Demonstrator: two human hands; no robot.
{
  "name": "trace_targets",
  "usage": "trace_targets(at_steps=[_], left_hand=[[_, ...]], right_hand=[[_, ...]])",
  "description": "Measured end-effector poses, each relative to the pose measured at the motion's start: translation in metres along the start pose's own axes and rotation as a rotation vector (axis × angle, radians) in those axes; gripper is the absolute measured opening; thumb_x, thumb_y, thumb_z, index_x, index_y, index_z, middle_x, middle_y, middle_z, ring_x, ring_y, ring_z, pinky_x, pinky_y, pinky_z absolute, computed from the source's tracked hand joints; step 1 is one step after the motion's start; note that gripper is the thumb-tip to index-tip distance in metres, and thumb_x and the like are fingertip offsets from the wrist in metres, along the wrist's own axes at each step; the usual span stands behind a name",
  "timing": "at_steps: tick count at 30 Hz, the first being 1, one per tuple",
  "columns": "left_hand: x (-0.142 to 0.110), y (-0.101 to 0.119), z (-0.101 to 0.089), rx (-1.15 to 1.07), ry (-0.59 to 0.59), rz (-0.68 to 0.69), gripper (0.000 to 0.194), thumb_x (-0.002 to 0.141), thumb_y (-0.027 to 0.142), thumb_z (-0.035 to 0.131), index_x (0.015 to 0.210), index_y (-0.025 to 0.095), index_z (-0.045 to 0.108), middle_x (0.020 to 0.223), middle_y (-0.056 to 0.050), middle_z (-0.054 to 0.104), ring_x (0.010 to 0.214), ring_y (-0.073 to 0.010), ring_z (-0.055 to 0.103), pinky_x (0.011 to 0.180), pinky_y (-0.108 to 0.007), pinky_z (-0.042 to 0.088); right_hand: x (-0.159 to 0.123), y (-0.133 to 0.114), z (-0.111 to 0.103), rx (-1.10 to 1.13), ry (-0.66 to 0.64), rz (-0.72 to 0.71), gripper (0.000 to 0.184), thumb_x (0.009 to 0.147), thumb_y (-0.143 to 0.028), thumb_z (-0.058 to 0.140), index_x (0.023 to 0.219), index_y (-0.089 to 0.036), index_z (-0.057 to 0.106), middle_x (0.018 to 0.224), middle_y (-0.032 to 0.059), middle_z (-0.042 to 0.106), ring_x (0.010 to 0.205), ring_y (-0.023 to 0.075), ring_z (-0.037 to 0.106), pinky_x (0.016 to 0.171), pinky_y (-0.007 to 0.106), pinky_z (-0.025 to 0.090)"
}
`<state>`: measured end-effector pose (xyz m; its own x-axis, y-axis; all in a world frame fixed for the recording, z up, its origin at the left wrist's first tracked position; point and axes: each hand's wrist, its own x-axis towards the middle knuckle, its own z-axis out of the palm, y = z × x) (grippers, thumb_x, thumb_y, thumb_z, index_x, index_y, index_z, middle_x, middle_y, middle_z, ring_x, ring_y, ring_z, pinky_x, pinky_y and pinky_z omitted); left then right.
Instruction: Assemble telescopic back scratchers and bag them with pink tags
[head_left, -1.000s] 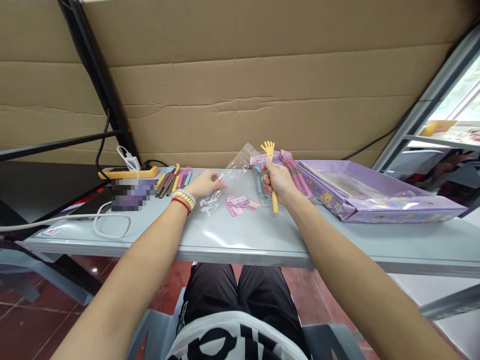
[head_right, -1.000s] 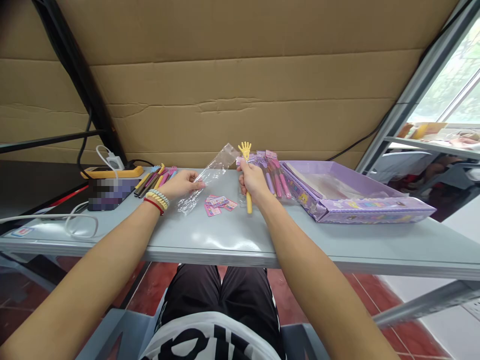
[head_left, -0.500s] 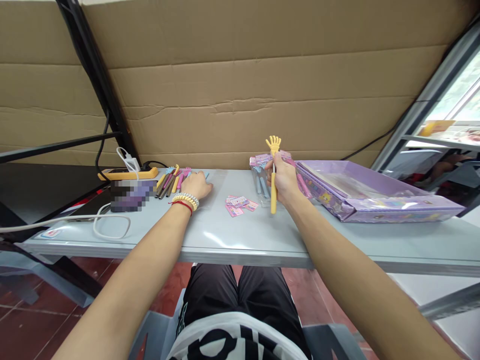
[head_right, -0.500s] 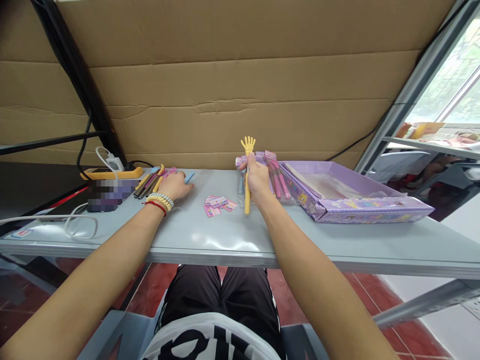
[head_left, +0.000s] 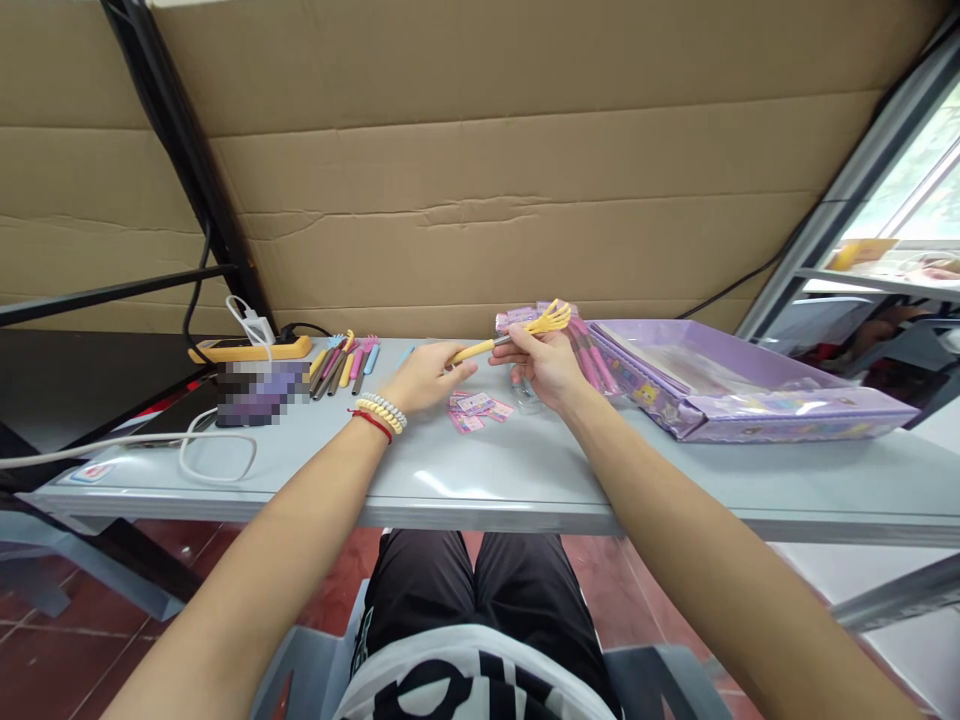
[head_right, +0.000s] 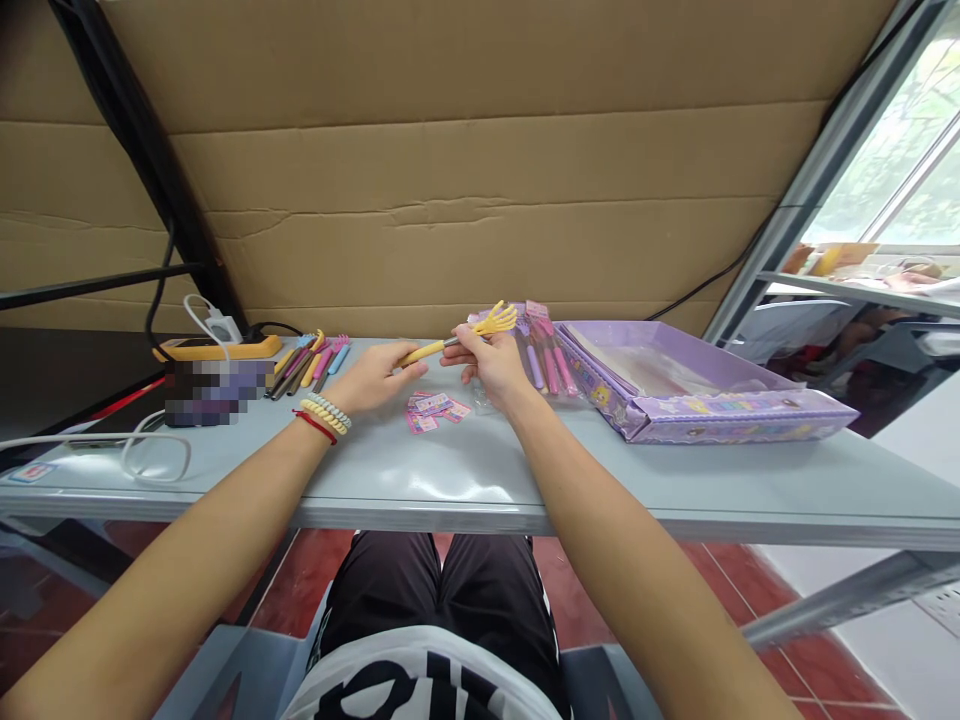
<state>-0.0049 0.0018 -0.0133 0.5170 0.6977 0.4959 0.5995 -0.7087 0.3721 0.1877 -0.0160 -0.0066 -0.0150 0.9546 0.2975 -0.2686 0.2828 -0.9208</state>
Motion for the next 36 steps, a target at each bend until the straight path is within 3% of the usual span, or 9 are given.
trace_targets(at_steps=[7,10,15,19,23,27,31,36], left_hand=[[0.001,-0.004,0.007,0.106,0.109,0.100,0.036,0.091,0.022,0.040,0.122,0.019,0.056,0.108,-0.008,0.063,0.094,-0.0178,0.058,0.084,-0.029,0.043],[0.000,-0.002,0.005,0.150,0.107,0.062,0.038,0.091,0.024,0.039,0.126,0.020,0.054,0.103,-0.007,0.062,0.090,-0.0177,0.058,0.080,-0.029,0.044],[-0.001,0.003,0.003,0.204,0.111,-0.019,0.039,0.094,0.042,0.038,0.120,0.022,0.059,0.099,-0.006,0.063,0.088,-0.0180,0.058,0.076,-0.028,0.043],[-0.001,0.000,0.003,0.245,0.100,-0.020,0.035,0.094,0.035,0.039,0.117,0.022,0.062,0.100,-0.007,0.064,0.090,-0.0188,0.059,0.076,-0.028,0.042],[-0.001,0.001,0.004,0.242,0.090,-0.004,0.035,0.092,0.025,0.040,0.120,0.021,0.060,0.106,-0.008,0.064,0.095,-0.0197,0.059,0.080,-0.029,0.042],[0.000,0.006,0.006,0.241,0.106,-0.013,0.035,0.093,0.039,0.040,0.114,0.023,0.064,0.100,-0.006,0.066,0.091,-0.0198,0.059,0.074,-0.029,0.041],[0.001,0.004,0.002,0.340,0.118,-0.060,0.038,0.094,0.044,0.037,0.104,0.025,0.068,0.090,-0.005,0.065,0.084,-0.0185,0.059,0.065,-0.028,0.037],[0.001,-0.020,-0.018,0.440,0.259,-0.143,0.030,0.092,0.034,0.042,0.098,0.024,0.070,0.097,-0.006,0.067,0.092,-0.0205,0.058,0.074,-0.032,0.037]], right_hand=[[-0.005,-0.003,0.000,0.020,-0.180,0.091,0.035,0.074,-0.044,0.069,0.091,-0.015,0.061,0.076,0.0076,0.069,0.064,0.0196,0.068,0.036,0.020,0.041],[-0.003,-0.003,-0.002,0.029,-0.069,0.048,0.035,0.073,-0.045,0.069,0.088,-0.015,0.059,0.068,0.0043,0.066,0.053,0.0136,0.062,0.037,0.019,0.040],[0.003,0.000,-0.002,-0.069,0.101,-0.002,0.029,0.065,-0.027,0.069,0.081,-0.019,0.047,0.056,-0.0037,0.057,0.042,0.0097,0.052,0.034,0.017,0.033],[0.003,0.001,0.000,-0.120,0.050,0.047,0.038,0.062,-0.024,0.066,0.093,-0.022,0.044,0.061,-0.0055,0.058,0.044,0.0117,0.055,0.034,0.017,0.033],[0.002,0.002,0.001,-0.142,-0.019,0.027,0.038,0.067,-0.029,0.067,0.099,-0.021,0.048,0.065,-0.0033,0.062,0.044,0.0117,0.055,0.034,0.018,0.034],[0.002,0.007,0.003,-0.208,0.018,0.007,0.027,0.078,-0.037,0.066,0.088,-0.017,0.052,0.068,0.0013,0.065,0.041,0.0096,0.054,0.032,0.018,0.033],[0.006,0.008,0.002,-0.230,0.060,-0.050,0.032,0.082,-0.044,0.066,0.081,-0.015,0.053,0.064,0.0028,0.065,0.037,0.0089,0.053,0.032,0.018,0.033],[0.015,-0.008,-0.019,-0.125,0.328,-0.171,0.034,0.079,-0.044,0.069,0.074,-0.016,0.049,0.055,-0.0001,0.061,0.033,0.0082,0.049,0.030,0.017,0.029]])
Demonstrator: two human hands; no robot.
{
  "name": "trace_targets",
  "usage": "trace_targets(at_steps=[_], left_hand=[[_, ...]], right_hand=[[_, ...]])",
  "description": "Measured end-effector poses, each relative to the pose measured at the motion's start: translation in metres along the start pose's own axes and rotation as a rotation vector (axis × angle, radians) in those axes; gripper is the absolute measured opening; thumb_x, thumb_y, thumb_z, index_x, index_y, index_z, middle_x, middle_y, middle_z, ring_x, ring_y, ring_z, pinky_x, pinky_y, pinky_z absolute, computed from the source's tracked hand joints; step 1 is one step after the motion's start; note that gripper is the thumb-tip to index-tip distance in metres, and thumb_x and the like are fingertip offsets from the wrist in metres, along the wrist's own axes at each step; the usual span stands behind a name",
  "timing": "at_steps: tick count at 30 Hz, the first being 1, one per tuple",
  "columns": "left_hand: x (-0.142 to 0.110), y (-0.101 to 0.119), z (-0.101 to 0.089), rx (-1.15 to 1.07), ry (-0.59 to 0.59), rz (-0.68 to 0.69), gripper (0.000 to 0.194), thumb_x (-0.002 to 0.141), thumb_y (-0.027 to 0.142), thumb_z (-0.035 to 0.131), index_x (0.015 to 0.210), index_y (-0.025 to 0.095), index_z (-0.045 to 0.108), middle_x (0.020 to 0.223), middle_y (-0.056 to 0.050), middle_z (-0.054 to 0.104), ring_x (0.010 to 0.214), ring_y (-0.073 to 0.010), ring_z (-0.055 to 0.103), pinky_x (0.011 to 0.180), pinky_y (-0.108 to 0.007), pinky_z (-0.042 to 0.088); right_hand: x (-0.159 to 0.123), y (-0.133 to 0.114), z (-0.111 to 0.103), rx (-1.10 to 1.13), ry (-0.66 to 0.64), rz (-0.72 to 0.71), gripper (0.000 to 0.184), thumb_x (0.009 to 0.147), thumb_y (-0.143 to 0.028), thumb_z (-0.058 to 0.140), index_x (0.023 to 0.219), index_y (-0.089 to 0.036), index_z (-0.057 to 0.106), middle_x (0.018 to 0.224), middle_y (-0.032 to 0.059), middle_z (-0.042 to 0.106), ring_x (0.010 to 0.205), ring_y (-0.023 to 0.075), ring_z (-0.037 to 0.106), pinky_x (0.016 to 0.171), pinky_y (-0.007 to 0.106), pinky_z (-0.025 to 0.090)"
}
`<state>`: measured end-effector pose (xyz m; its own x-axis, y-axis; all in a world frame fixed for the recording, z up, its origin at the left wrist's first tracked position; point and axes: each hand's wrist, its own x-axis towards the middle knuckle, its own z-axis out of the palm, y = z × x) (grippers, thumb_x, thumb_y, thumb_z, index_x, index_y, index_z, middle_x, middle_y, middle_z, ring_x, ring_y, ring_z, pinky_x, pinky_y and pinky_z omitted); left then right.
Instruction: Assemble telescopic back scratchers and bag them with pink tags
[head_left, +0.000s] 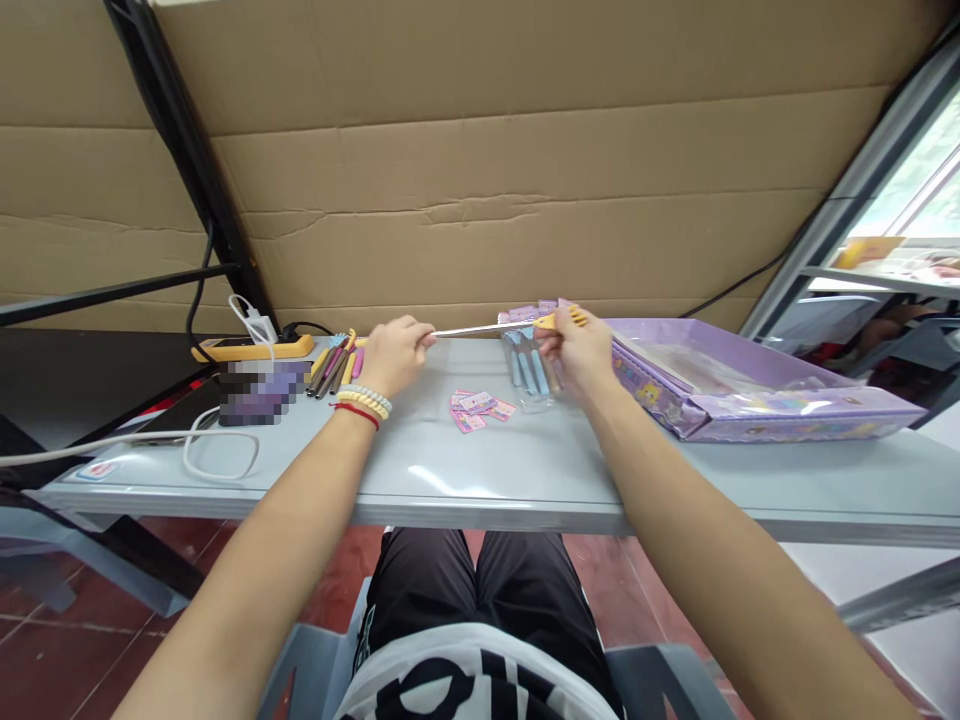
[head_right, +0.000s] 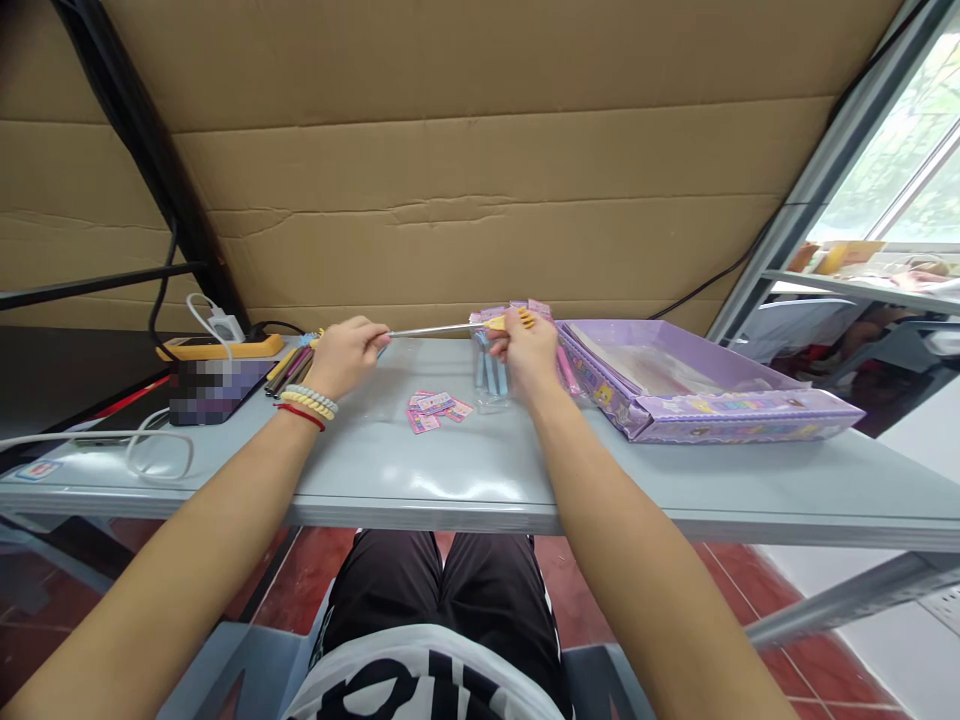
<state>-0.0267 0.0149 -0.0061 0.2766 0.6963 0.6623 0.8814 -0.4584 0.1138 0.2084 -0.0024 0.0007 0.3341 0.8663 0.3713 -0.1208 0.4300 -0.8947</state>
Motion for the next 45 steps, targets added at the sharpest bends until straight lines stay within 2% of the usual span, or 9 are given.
trace_targets(at_steps=[5,10,17,23,27,31,39,42,45], left_hand=[[0.006,-0.025,-0.004,0.028,0.142,-0.023,0.027,0.091,0.031,0.044,0.095,0.026,0.070,0.096,-0.005,0.067,0.097,-0.0221,0.055,0.089,-0.039,0.031],[0.005,-0.055,-0.011,0.042,0.242,-0.166,0.028,0.088,0.028,0.043,0.091,0.026,0.071,0.097,-0.006,0.065,0.098,-0.0237,0.052,0.093,-0.043,0.026],[0.006,-0.070,-0.008,0.031,0.247,-0.185,0.028,0.086,0.026,0.045,0.095,0.028,0.071,0.100,-0.005,0.064,0.101,-0.0234,0.051,0.097,-0.043,0.024],[0.000,-0.087,-0.013,0.031,0.268,-0.310,0.027,0.082,0.022,0.045,0.092,0.025,0.070,0.097,-0.005,0.065,0.101,-0.0237,0.052,0.097,-0.043,0.026],[-0.004,-0.094,-0.018,0.047,0.262,-0.340,0.026,0.084,0.025,0.045,0.093,0.024,0.070,0.099,-0.005,0.064,0.103,-0.0238,0.052,0.098,-0.042,0.026],[-0.003,-0.092,-0.017,0.026,0.156,-0.311,0.026,0.085,0.024,0.045,0.094,0.021,0.069,0.101,-0.004,0.066,0.106,-0.0236,0.053,0.100,-0.042,0.024],[-0.002,-0.099,-0.021,0.064,0.040,-0.214,0.030,0.084,0.026,0.044,0.099,0.021,0.070,0.105,-0.008,0.069,0.105,-0.0249,0.056,0.092,-0.040,0.034],[0.001,-0.081,-0.018,0.031,-0.036,-0.123,0.030,0.085,0.026,0.044,0.100,0.021,0.070,0.102,-0.007,0.070,0.102,-0.0233,0.059,0.090,-0.038,0.037],[0.004,-0.043,-0.012,0.031,-0.084,0.010,0.031,0.088,0.027,0.041,0.102,0.021,0.069,0.100,-0.007,0.070,0.096,-0.0213,0.062,0.081,-0.033,0.041]], right_hand=[[0.016,-0.015,-0.020,0.066,0.190,-0.100,0.026,0.085,-0.034,0.065,0.074,-0.019,0.046,0.053,-0.0033,0.058,0.034,0.0084,0.048,0.030,0.017,0.030],[0.025,-0.033,-0.050,0.120,0.463,-0.130,0.019,0.094,-0.015,0.047,0.075,-0.017,0.049,0.051,-0.0029,0.055,0.034,0.0060,0.046,0.032,0.018,0.030],[0.032,-0.041,-0.075,0.180,0.712,-0.166,0.023,0.093,-0.012,0.044,0.071,-0.019,0.047,0.050,-0.0047,0.047,0.035,0.0034,0.042,0.035,0.019,0.026],[0.035,-0.045,-0.098,0.290,0.992,-0.061,0.029,0.100,-0.015,0.035,0.071,-0.019,0.037,0.052,-0.0086,0.036,0.035,0.0020,0.033,0.034,0.014,0.024],[0.037,-0.044,-0.107,0.224,0.980,-0.057,0.028,0.101,-0.018,0.031,0.074,-0.019,0.036,0.055,-0.0079,0.035,0.037,0.0030,0.033,0.036,0.015,0.024],[0.039,-0.038,-0.105,0.076,1.011,-0.040,0.027,0.102,-0.019,0.020,0.078,-0.022,0.032,0.062,-0.0061,0.041,0.040,0.0046,0.036,0.038,0.018,0.026],[0.047,-0.033,-0.109,0.090,1.012,-0.037,0.025,0.100,-0.018,0.018,0.078,-0.024,0.028,0.062,-0.0068,0.040,0.039,0.0044,0.033,0.040,0.021,0.021],[0.047,-0.029,-0.095,0.038,0.907,-0.033,0.023,0.099,-0.017,0.026,0.077,-0.023,0.034,0.055,-0.0081,0.038,0.036,0.0051,0.033,0.039,0.021,0.022],[0.036,-0.018,-0.062,-0.095,0.637,-0.092,0.020,0.096,-0.019,0.040,0.076,-0.020,0.042,0.051,-0.0061,0.045,0.034,0.0075,0.038,0.036,0.021,0.026]])
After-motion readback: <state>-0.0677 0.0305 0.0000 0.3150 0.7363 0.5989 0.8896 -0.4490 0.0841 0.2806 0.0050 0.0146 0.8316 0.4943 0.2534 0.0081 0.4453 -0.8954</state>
